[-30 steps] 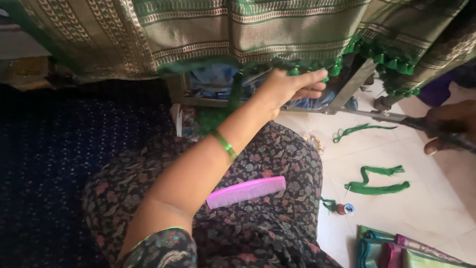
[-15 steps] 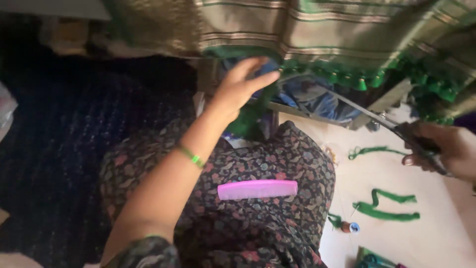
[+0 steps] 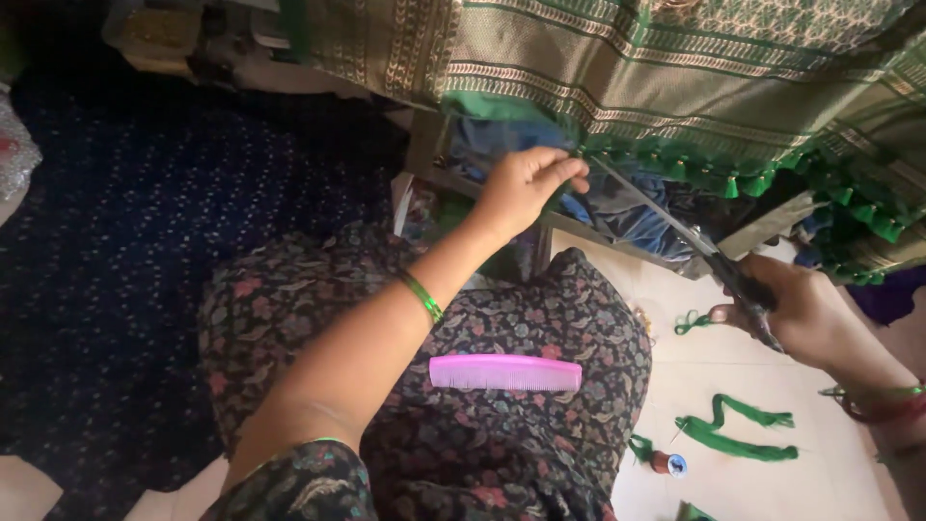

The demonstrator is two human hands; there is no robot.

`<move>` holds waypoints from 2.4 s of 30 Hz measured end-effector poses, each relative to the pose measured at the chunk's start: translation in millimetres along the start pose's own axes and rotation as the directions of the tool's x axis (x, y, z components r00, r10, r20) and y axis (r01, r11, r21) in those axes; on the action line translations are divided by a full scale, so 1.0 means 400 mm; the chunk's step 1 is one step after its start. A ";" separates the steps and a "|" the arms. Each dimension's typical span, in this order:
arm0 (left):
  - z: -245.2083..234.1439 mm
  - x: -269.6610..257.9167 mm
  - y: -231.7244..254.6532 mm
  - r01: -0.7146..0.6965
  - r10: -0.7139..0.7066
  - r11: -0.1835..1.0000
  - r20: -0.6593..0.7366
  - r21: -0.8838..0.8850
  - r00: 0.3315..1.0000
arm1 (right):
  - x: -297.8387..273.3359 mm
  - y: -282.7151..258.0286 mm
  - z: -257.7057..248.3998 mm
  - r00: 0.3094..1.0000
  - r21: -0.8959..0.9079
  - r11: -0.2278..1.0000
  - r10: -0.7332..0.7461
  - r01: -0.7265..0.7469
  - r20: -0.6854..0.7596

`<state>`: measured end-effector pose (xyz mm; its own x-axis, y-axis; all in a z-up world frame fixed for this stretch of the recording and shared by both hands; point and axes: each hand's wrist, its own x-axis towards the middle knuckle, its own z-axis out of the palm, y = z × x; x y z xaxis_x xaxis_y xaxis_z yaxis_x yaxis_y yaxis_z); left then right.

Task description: Tying decorative green tassels and knots to the edge of a green and gold saree.

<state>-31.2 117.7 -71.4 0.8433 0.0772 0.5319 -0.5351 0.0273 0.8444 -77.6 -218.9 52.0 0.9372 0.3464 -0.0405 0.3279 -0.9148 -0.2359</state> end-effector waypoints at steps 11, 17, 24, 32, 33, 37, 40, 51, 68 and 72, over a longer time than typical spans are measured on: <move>0.000 -0.029 -0.006 0.044 -0.047 0.993 -0.016 -0.111 0.999 | 0.057 -0.102 -0.044 0.971 -0.130 0.963 -0.241 0.238 -0.010; -0.002 -0.026 -0.010 0.054 -0.056 0.997 -0.040 -0.047 0.998 | 0.074 -0.157 -0.060 0.981 -0.194 0.961 -0.186 0.195 0.062; 0.001 -0.056 -0.023 0.122 -0.127 0.990 -0.063 -0.076 0.990 | 0.052 -0.131 -0.024 0.983 -0.211 0.961 -0.167 0.179 0.073; -0.191 -0.298 0.042 0.496 -0.488 0.867 0.131 -0.041 0.863 | -0.032 -0.014 0.180 0.872 0.155 0.959 -0.282 0.239 0.400; -0.207 -0.345 0.037 0.514 -0.506 0.857 0.130 -0.036 0.853 | -0.036 -0.026 0.211 0.866 0.169 0.958 -0.284 0.233 0.412; -0.246 -0.537 0.048 0.708 -0.693 0.690 0.144 -0.152 0.706 | -0.072 -0.038 0.345 0.608 0.271 0.945 -0.326 0.183 0.724; -0.267 -0.630 0.049 0.757 -0.754 0.636 0.091 -0.152 0.651 | -0.040 -0.034 0.440 0.454 0.322 0.914 -0.402 0.246 0.795; -0.314 -0.608 0.076 0.777 -0.805 0.558 0.036 -0.292 0.592 | 0.233 -0.417 0.662 0.728 0.022 0.780 -0.594 0.626 0.342; -0.337 -0.320 0.039 0.611 -0.668 0.683 -0.003 -0.399 0.744 | 0.300 -0.307 0.614 0.877 0.405 0.781 -0.457 0.475 -0.147; -0.286 -0.216 -0.005 0.555 -0.567 0.807 -0.002 -0.204 0.824 | 0.337 -0.200 0.538 0.898 0.313 0.893 -0.187 0.324 -0.398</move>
<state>-108.8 224.9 -126.7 0.9979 0.0500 -0.0407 0.0258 0.2685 0.9629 -3.0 -54.1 -143.5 0.8278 0.3996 0.3938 0.5595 -0.6395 -0.5273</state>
